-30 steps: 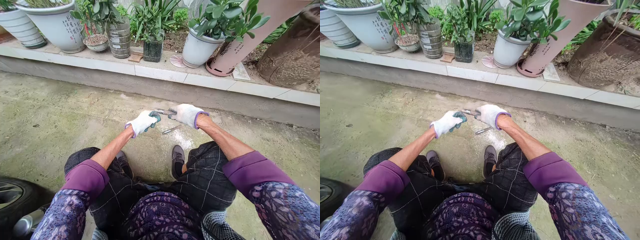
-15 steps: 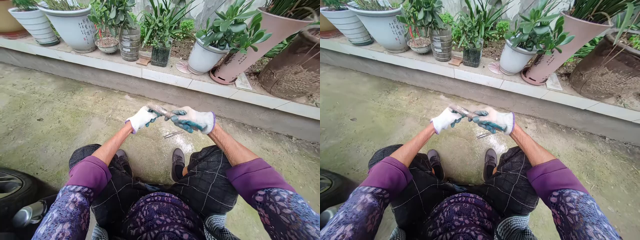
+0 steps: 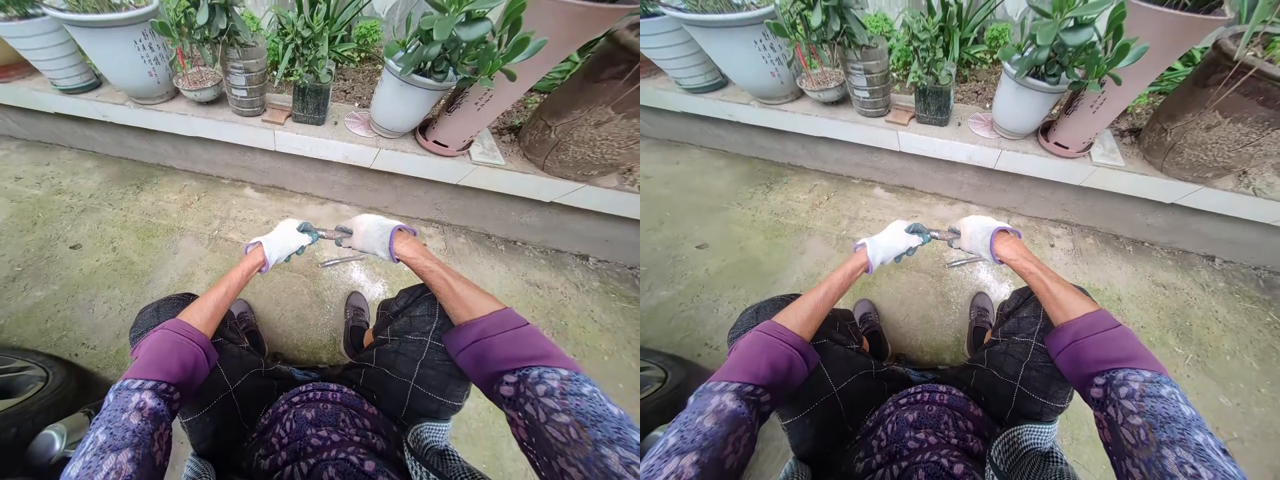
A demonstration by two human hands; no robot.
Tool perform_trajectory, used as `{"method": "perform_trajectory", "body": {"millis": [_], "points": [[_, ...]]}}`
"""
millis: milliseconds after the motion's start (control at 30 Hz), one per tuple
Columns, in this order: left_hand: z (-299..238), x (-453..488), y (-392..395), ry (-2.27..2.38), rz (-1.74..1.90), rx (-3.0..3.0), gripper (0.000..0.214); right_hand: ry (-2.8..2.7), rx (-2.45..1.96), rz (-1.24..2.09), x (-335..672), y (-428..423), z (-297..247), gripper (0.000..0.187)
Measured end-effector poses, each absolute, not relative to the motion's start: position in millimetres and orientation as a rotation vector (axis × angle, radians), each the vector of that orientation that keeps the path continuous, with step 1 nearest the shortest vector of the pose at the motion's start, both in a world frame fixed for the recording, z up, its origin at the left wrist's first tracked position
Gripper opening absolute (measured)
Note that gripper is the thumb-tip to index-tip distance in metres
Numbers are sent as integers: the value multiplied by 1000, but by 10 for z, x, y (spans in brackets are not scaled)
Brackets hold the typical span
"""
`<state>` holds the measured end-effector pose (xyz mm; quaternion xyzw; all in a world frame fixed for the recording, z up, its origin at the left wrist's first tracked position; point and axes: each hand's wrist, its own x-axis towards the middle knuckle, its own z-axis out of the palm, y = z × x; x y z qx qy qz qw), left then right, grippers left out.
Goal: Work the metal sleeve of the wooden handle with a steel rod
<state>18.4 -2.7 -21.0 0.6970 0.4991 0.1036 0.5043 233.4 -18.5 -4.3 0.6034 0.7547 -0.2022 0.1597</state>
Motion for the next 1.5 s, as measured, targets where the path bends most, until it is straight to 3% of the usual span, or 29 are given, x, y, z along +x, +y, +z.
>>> {"method": "perform_trajectory", "body": {"millis": [167,400,467,567,667,800,900,1033,1167,1500], "points": [[-229,231,-19,1130,399,1485,16,2252,1869,-358,2315,-207,31,40],[-173,165,-23,989,612,1287,27,2435,2086,-385,2203,-238,105,41],[-177,128,-12,977,620,1282,27,2497,2164,-605,2178,-240,115,35],[-183,88,-11,964,601,1281,22,2373,2249,-1256,2153,-284,134,27],[-165,56,-14,939,549,1333,14,2211,2134,-1837,2169,-354,156,31],[-128,-15,47,966,470,1523,18,2109,1850,-2094,2256,-420,188,43],[-148,-56,128,929,359,1712,20,2059,1649,-1924,2318,-437,196,45],[-223,-7,150,997,236,1793,18,2122,1512,-1529,2335,-403,132,33],[-243,104,57,1117,213,1756,14,2237,1697,-959,2303,-303,26,25],[-213,201,-67,1062,473,1408,13,2318,2049,-394,2353,-178,37,40]]}}
